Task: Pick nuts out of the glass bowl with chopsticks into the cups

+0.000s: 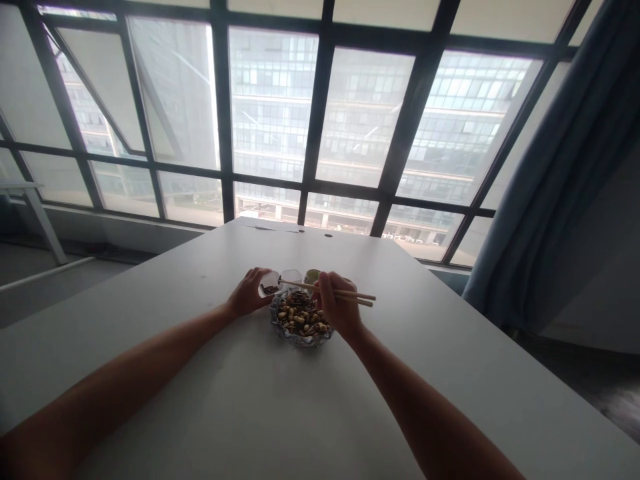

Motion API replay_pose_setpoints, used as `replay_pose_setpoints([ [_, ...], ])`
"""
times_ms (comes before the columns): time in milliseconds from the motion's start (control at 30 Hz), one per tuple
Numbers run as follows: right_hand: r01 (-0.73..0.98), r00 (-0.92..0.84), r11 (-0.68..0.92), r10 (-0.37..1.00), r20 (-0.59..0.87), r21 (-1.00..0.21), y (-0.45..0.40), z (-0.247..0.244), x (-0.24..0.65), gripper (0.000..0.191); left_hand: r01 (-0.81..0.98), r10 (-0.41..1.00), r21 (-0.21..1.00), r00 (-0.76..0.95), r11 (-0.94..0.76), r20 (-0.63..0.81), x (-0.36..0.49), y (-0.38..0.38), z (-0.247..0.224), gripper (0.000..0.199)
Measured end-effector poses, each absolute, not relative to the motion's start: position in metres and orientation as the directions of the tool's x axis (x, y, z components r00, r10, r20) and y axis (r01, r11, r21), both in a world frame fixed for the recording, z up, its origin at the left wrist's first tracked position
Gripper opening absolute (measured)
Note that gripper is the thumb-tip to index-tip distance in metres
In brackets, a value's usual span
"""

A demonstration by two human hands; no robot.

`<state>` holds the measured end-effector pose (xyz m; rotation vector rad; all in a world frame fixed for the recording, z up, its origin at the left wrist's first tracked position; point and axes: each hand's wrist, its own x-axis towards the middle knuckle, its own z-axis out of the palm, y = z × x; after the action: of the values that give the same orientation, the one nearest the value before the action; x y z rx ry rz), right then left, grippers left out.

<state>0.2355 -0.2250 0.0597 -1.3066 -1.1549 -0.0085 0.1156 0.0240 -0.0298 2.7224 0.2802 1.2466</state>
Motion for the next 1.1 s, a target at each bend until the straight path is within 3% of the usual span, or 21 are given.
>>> replay_pose_setpoints([
  [300, 0.607, 0.404, 0.285, 0.694, 0.596, -0.742, -0.185, 0.05, 0.249, 0.047, 0.124, 0.276, 0.257, 0.634, -0.958, 0.723, 0.115, 0.021, -0.029, 0.061],
  [533, 0.551, 0.587, 0.278, 0.542, 0.602, -0.787, -0.244, 0.05, 0.262, 0.056, 0.149, 0.326, 0.304, 0.644, -0.941, 0.692, 0.119, 0.023, -0.032, 0.062],
  [700, 0.541, 0.694, 0.115, 0.498, 0.52, -0.833, -0.278, 0.056, 0.276, 0.071, 0.176, 0.374, 0.35, 0.664, -0.92, 0.648, 0.12, 0.025, -0.035, 0.068],
  [867, 0.532, 0.665, 0.021, 0.608, 0.434, -0.846, -0.283, 0.055, 0.277, 0.072, 0.213, 0.398, 0.353, 0.676, -0.911, 0.62, 0.117, 0.026, -0.036, 0.065],
  [1000, 0.548, 0.519, 0.073, 0.751, 0.407, -0.833, -0.28, 0.045, 0.268, 0.063, 0.252, 0.404, 0.324, 0.695, -0.912, 0.594, 0.116, 0.023, -0.033, 0.064],
  [1100, 0.613, 0.43, 0.106, 0.786, 0.444, -0.783, -0.28, 0.037, 0.264, 0.054, 0.26, 0.402, 0.314, 0.703, -0.913, 0.587, 0.116, 0.02, -0.03, 0.062],
])
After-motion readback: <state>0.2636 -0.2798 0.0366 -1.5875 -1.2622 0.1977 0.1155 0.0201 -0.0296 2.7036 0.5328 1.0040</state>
